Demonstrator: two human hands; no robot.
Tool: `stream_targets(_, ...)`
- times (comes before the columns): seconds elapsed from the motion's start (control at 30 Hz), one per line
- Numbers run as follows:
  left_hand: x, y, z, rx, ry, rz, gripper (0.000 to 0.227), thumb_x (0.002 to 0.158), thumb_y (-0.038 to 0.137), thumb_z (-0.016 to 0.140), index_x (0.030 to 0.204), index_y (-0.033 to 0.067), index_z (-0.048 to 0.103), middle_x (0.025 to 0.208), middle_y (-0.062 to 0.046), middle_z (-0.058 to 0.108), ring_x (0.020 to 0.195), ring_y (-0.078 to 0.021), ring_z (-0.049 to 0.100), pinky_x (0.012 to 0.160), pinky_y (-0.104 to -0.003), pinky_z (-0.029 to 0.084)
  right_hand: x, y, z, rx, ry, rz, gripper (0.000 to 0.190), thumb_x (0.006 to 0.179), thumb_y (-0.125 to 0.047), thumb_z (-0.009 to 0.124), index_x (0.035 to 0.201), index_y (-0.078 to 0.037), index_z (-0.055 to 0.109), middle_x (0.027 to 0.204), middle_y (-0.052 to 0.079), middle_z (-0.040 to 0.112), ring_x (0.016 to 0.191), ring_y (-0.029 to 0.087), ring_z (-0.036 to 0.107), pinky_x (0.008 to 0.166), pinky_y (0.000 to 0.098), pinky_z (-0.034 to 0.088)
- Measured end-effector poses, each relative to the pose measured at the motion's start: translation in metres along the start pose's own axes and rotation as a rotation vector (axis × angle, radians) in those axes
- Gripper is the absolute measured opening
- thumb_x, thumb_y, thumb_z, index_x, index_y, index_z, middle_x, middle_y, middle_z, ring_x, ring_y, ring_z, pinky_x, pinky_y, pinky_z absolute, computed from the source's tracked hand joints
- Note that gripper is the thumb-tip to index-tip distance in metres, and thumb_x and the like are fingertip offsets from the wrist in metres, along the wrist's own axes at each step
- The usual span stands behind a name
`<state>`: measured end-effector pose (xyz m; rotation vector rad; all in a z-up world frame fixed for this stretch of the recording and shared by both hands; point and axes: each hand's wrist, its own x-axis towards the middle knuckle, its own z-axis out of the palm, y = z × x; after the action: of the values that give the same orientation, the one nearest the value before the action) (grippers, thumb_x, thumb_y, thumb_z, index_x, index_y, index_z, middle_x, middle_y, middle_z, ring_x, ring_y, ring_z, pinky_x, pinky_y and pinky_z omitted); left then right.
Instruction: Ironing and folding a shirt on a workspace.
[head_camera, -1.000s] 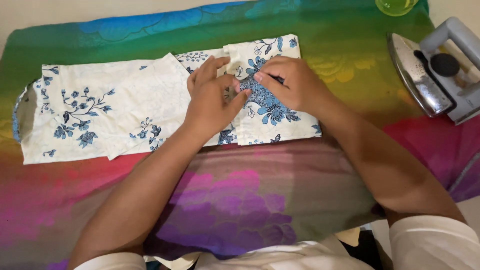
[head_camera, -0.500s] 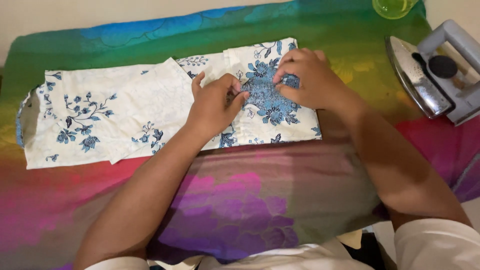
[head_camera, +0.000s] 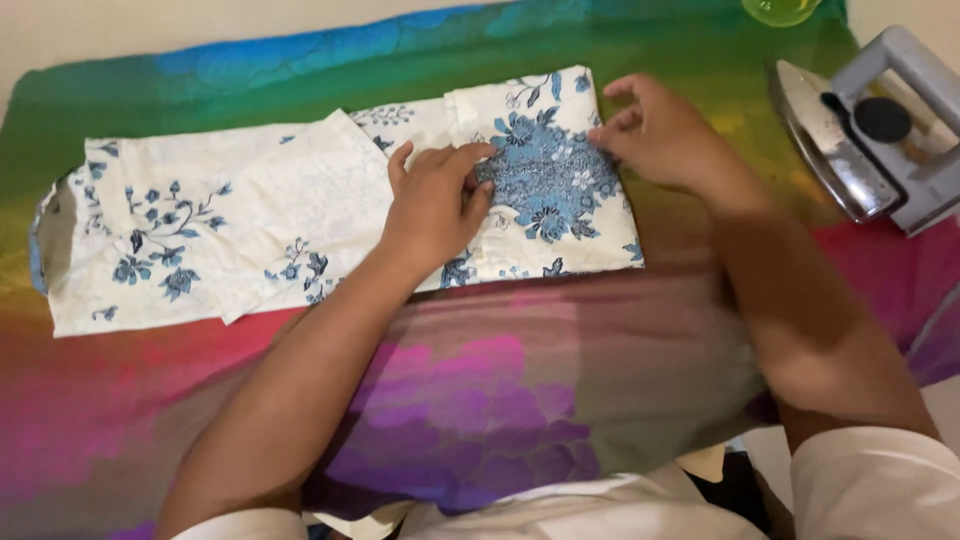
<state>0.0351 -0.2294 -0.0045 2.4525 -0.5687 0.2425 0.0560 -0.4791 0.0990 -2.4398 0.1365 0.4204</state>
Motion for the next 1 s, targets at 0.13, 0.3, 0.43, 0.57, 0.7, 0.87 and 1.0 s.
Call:
stream_targets(0.13,-0.001,-0.008,0.008,-0.023,0.003,-0.055,0.043,0.095,0.028,0.067,0.137,0.019,0.065,0.102,-0.004,0.063,0.115,-0.0241,0.058,0.111,-0.049,0.023,0.01,0.012,0.002,0.169,-0.019,0.059,0.068,0.097,-0.027,0.067,0.154,-0.011,0.036,0.133,0.016,0.06,0.108,0.028,0.068,0.088,0.0369,0.061)
stream_targets(0.3,-0.002,0.004,-0.003,0.017,-0.08,-0.306,0.068,0.094,0.042,0.068,0.136,-0.0073,0.049,0.157,-0.039,0.027,0.151,-0.0536,0.017,0.122,-0.063,0.006,0.026,0.037,0.002,0.132,-0.176,-0.036,0.07,0.095,-0.02,0.074,0.147,0.014,0.043,0.123,0.039,0.06,0.099,0.041,0.067,0.081,0.046,0.06)
stream_targets(0.43,0.006,0.01,-0.008,0.004,-0.105,-0.319,0.052,0.094,0.042,0.068,0.119,-0.0029,0.064,0.157,-0.034,0.034,0.152,-0.0492,0.022,0.121,-0.062,0.007,0.021,0.03,0.01,0.176,-0.152,-0.067,0.074,0.094,-0.023,0.076,0.146,0.017,0.041,0.128,0.04,0.057,0.11,0.047,0.065,0.089,0.0526,0.057)
stream_targets(0.57,0.01,0.023,-0.02,0.013,-0.121,-0.376,0.049,0.091,0.047,0.071,0.106,0.0002,0.074,0.158,-0.032,0.035,0.152,-0.0495,0.023,0.12,-0.063,0.013,0.003,0.015,0.004,0.059,-0.104,-0.071,0.071,0.093,-0.024,0.08,0.144,0.012,0.048,0.123,0.034,0.062,0.101,0.043,0.07,0.085,0.0526,0.059)
stream_targets(0.7,0.024,0.022,-0.023,0.074,-0.287,-0.523,0.057,0.093,0.062,0.062,0.071,0.013,0.081,0.173,-0.021,0.01,0.16,-0.0406,0.004,0.12,-0.051,0.01,0.01,0.027,-0.031,-0.278,0.336,-0.127,0.046,0.094,-0.045,0.077,0.124,-0.01,0.072,0.122,0.015,0.072,0.105,0.034,0.068,0.085,0.0493,0.049)
stream_targets(0.87,0.02,0.023,-0.019,0.262,-0.294,-0.403,0.064,0.095,0.065,0.05,0.079,0.0133,0.084,0.171,-0.02,0.023,0.159,-0.0379,0.009,0.116,-0.055,0.01,0.045,0.158,-0.113,-0.695,0.86,-0.181,0.055,0.103,-0.064,0.081,0.121,-0.012,0.079,0.118,0.023,0.07,0.108,0.046,0.059,0.084,0.057,0.029)
stream_targets(1.0,0.018,0.007,-0.003,0.103,-0.168,-0.386,0.06,0.094,0.059,0.061,0.068,0.0073,0.079,0.165,-0.027,0.03,0.156,-0.0441,0.017,0.111,-0.056,0.02,0.086,0.215,-0.128,-0.833,0.781,0.264,0.094,0.093,-0.098,0.07,0.114,-0.006,0.074,0.103,0.021,0.078,0.089,0.046,0.074,0.064,0.0539,0.054)
